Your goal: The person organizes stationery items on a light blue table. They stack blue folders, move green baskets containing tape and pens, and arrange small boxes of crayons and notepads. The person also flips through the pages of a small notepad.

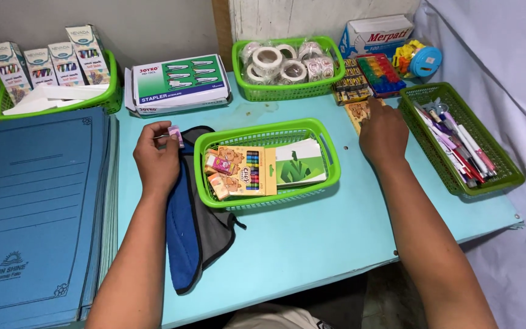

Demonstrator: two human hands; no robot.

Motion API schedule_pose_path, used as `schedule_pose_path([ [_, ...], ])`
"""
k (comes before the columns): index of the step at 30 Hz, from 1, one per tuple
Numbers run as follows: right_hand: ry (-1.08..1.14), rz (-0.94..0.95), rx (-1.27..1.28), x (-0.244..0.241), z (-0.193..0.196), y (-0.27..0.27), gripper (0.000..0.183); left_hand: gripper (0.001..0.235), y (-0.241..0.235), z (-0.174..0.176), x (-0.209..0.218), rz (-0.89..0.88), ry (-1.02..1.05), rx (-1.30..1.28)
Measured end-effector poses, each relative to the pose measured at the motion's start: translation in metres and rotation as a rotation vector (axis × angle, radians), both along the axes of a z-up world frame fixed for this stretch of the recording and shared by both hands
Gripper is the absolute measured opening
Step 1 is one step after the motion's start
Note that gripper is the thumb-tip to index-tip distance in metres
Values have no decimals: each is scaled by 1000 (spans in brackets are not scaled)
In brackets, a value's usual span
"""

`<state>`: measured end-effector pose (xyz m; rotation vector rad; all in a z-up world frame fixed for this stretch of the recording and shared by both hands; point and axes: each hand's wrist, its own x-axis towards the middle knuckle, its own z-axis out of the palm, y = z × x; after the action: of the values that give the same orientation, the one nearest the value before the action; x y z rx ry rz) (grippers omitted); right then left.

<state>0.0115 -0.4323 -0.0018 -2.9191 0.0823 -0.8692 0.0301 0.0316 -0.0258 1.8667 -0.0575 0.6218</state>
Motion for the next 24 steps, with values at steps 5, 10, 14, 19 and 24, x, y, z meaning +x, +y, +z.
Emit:
schedule_pose_path([
  [5,28,-14,81,-6,10,4,54,22,-2,1,-2,-10,8,7],
  [10,-145,81,57,-12,9,0,49,22,-2,1,-2,-18,5,-6],
  [14,40,46,46,-13,7,5,44,23,-3,5,-3,-20,2,6],
  [19,111,-20,82,-15,17,11,51,22,-5,5,-3,-16,-14,13],
  [24,-128,216,380,-23,16,13,40,23,-5,6,-4,2,-88,-110],
])
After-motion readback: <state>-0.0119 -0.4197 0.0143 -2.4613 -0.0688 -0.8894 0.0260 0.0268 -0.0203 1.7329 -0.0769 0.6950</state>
